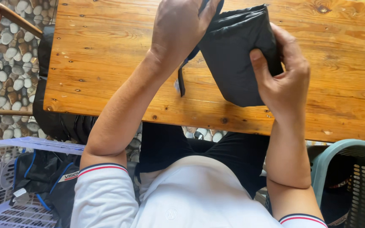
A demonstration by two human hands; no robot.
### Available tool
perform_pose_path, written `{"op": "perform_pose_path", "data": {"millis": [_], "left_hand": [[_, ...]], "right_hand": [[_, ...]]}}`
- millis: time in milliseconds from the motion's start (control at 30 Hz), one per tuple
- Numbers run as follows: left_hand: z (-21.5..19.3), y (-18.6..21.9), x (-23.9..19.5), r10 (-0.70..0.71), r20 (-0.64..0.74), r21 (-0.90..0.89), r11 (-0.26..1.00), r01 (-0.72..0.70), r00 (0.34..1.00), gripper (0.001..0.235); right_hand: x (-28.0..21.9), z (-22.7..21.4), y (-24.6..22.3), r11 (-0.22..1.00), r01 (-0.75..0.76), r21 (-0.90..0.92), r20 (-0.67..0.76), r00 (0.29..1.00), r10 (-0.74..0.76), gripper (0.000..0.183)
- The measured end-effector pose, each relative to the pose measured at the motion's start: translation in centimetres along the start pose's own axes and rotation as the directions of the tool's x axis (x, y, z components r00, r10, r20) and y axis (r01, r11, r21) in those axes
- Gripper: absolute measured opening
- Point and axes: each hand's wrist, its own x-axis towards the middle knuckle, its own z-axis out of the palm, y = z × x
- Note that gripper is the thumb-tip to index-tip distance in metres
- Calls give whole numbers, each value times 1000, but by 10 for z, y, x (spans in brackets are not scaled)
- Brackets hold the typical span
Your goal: The person folds a black plastic bag on a wooden table, then places it into a small black pouch with a blue zipper. They zip the pouch closed and place it into a green plastic basket. Finally, they pick up a larger black bag from the floor and place it on the table.
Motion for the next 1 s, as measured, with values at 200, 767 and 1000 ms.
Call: {"op": "perform_pose_path", "data": {"millis": [200,767,1000], "left_hand": [[-6,12,0,76,65,26,997,-78,995,27],[-34,36,18,-78,27,-418,905,82,997,22],[-36,38,18,-92,116,-476,869,137,989,20]], "right_hand": [[4,11,2,993,29,-117,-63,997,-36,38],[20,26,3,939,126,-320,13,992,-128,32],[19,29,15,875,179,-450,24,982,-188,33]]}}
